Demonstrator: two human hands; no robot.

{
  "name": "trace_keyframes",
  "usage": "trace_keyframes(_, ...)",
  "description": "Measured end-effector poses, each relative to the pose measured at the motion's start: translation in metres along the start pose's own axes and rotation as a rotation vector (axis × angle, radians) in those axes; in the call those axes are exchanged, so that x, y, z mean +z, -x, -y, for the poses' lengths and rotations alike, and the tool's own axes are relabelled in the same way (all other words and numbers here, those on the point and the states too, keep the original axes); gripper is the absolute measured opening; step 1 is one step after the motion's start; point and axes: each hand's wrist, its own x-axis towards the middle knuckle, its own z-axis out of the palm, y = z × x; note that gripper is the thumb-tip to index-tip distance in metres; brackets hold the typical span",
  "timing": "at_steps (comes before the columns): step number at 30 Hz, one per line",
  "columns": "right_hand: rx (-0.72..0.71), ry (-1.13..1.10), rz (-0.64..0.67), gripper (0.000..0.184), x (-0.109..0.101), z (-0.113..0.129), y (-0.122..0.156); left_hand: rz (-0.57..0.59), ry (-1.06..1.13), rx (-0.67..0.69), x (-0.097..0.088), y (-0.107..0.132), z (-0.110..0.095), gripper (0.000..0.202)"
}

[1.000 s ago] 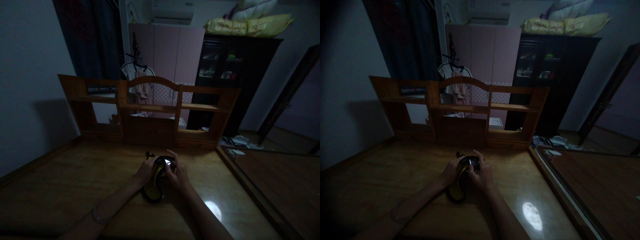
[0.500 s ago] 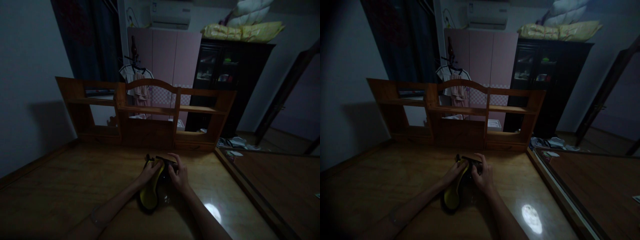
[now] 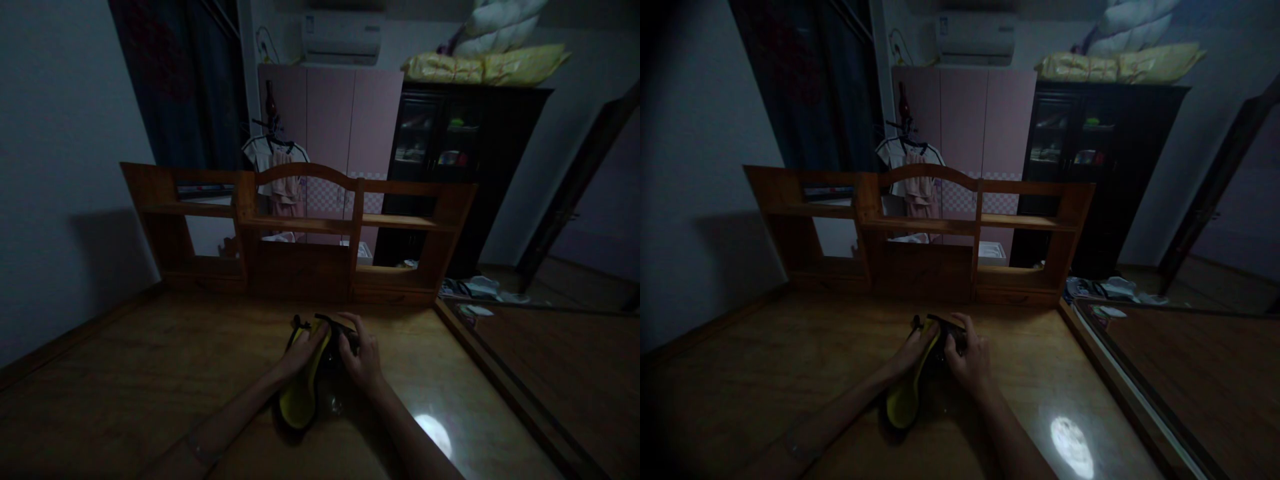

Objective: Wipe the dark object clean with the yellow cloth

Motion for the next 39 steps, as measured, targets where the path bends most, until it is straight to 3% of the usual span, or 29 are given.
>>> trace_keyframes(11,-0.052,0.086,0.021,0.044,0.002,0.001,0.003,0.014,0.023,0.049,-0.004,0.002,-0.008,0.052)
trace_keyframes(18,-0.056,0.020,0.031,0.040,0.004,0.003,-0.001,-0.153,-0.071,0.204,-0.003,0.005,-0.007,0.049)
trace_keyframes(25,-0.001,-0.100,0.107,0.049,0.007,-0.006,-0.007,-0.345,-0.324,0.405,-0.012,0.008,-0.006,0.039)
trace_keyframes(28,-0.027,-0.071,0.120,0.050,0.006,-0.010,-0.008,-0.320,-0.412,0.507,-0.015,0.008,-0.008,0.038)
trace_keyframes(33,-0.109,-0.020,0.021,0.052,0.007,-0.013,-0.009,-0.191,-0.520,0.678,-0.013,0.008,-0.011,0.049)
trace_keyframes(39,-0.127,-0.043,-0.013,0.047,0.012,-0.016,-0.009,-0.225,-0.520,0.606,-0.011,-0.002,0.001,0.053)
